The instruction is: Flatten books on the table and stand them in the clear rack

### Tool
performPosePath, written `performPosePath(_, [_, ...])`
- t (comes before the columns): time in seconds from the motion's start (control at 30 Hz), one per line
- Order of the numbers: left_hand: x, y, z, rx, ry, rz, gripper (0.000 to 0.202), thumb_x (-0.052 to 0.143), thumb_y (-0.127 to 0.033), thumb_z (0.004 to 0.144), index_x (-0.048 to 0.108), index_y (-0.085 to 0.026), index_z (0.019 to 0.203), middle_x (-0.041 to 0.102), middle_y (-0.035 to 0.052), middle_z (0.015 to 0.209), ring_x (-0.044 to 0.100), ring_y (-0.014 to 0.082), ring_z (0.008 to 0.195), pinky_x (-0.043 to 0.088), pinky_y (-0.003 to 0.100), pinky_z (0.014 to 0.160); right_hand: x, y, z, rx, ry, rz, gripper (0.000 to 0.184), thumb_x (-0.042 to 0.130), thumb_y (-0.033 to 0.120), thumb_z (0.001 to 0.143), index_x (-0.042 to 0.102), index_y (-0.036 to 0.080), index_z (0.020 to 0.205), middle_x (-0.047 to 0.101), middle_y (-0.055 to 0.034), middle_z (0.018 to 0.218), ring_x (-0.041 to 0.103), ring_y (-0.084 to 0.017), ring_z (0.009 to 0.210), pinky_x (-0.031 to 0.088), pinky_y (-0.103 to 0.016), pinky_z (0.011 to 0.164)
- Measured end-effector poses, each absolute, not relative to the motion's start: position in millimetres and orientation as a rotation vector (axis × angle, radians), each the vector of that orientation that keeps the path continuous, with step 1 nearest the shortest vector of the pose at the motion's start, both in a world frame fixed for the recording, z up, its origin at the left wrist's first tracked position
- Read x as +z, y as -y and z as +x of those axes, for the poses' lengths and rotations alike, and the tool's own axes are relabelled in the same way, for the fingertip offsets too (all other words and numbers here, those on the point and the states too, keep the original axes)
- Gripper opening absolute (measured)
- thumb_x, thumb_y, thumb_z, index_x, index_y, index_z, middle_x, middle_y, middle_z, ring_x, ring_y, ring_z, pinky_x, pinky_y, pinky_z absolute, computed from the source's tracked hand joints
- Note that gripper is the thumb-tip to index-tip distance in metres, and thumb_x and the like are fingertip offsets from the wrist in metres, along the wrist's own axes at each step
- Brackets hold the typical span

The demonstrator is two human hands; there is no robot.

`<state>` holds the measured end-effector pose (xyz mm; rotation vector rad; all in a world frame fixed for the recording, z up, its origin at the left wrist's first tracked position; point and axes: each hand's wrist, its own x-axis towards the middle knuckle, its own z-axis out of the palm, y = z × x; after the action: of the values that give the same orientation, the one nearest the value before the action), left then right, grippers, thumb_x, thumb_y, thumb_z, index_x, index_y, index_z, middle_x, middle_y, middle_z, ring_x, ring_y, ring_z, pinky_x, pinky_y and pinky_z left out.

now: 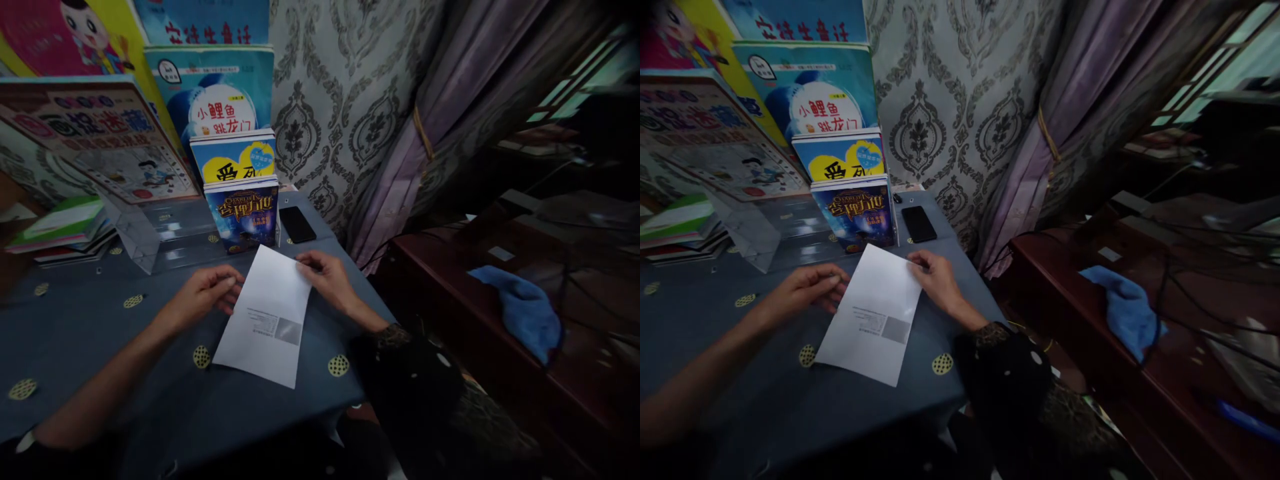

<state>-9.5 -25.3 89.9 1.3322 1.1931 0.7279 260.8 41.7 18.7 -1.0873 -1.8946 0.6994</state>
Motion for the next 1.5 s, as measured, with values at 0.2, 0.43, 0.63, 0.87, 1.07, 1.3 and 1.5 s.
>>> performPosePath(0.2, [126.6, 35.4, 10.3, 0.842, -1.200, 1.809, 0.037, 0.058, -0.041, 0.092, 0.063, -0.016, 0.119, 0.076, 0.0063, 0.091, 0.072, 0.0205, 0.084, 0.058, 0.031, 0.074, 82.2, -39.2, 261.9, 0.393, 1.814, -0.839, 0.011, 0.059, 0.022, 0.092, 0.069, 0.019, 0.092, 0.074, -0.0019, 0.088, 0.067, -0.016, 0.082, 0.052, -0.030, 0.074])
performPosePath(0.43, [130.3, 44.7, 20.3, 1.052, -1.395, 2.429, 0.029, 0.047, -0.026, 0.100, 0.070, -0.018, 0.114, 0.077, 0.0061, 0.103, 0.073, 0.0196, 0.088, 0.057, 0.030, 0.080, 119.2, -22.4, 262.4, -0.032, 1.893, -0.662, 0.011, 0.059, 0.018, 0.096, 0.071, 0.021, 0.095, 0.072, -0.0019, 0.083, 0.068, -0.016, 0.075, 0.055, -0.030, 0.070])
performPosePath(0.63, [107.7, 56.9, 13.2, 1.034, -1.415, 2.495, 0.034, 0.043, -0.026, 0.100, 0.072, -0.021, 0.117, 0.074, 0.0080, 0.121, 0.068, 0.0265, 0.115, 0.054, 0.045, 0.105, 114.5, 10.7, 273.3, -0.188, 1.965, -0.548, 0.022, 0.057, 0.014, 0.098, 0.068, 0.025, 0.114, 0.073, -0.0039, 0.090, 0.069, -0.018, 0.079, 0.057, -0.033, 0.071])
performPosePath(0.87, [14.6, 75.5, -2.7, 0.928, -1.156, 2.597, 0.035, 0.044, -0.011, 0.098, 0.068, -0.019, 0.123, 0.072, 0.0120, 0.123, 0.069, 0.0237, 0.117, 0.058, 0.038, 0.101, 24.9, 40.9, 283.9, -0.082, 2.257, -0.468, 0.021, 0.051, 0.006, 0.098, 0.066, 0.014, 0.110, 0.073, -0.0082, 0.087, 0.065, -0.018, 0.077, 0.055, -0.032, 0.065])
performPosePath(1.07, [-14.8, 75.4, -6.3, 0.915, -1.005, 2.692, 0.042, 0.040, -0.002, 0.097, 0.060, -0.017, 0.131, 0.069, 0.0154, 0.128, 0.057, 0.0263, 0.133, 0.056, 0.042, 0.104, 5.6, 40.3, 282.6, 0.060, 2.389, -0.518, 0.017, 0.051, 0.011, 0.100, 0.067, 0.014, 0.104, 0.074, -0.0083, 0.092, 0.069, -0.018, 0.084, 0.059, -0.032, 0.074])
performPosePath(1.3, [-15.0, 50.9, 0.3, 0.843, -1.013, 2.588, 0.034, 0.040, -0.007, 0.100, 0.063, -0.017, 0.124, 0.069, 0.0149, 0.129, 0.056, 0.0257, 0.134, 0.052, 0.045, 0.109, -4.6, 15.8, 270.1, 0.128, 2.561, -0.776, 0.025, 0.051, 0.021, 0.100, 0.066, 0.016, 0.120, 0.068, -0.0167, 0.126, 0.063, -0.029, 0.119, 0.056, -0.048, 0.097])
performPosePath(1.5, [-12.0, 47.6, 2.4, 0.784, -1.006, 2.653, 0.030, 0.040, -0.010, 0.101, 0.063, -0.015, 0.120, 0.067, 0.0172, 0.132, 0.056, 0.0258, 0.134, 0.052, 0.044, 0.109, -17.9, 7.4, 264.4, 0.192, 2.569, -0.882, 0.035, 0.049, 0.025, 0.101, 0.061, 0.016, 0.132, 0.062, -0.0188, 0.139, 0.053, -0.031, 0.136, 0.041, -0.059, 0.113])
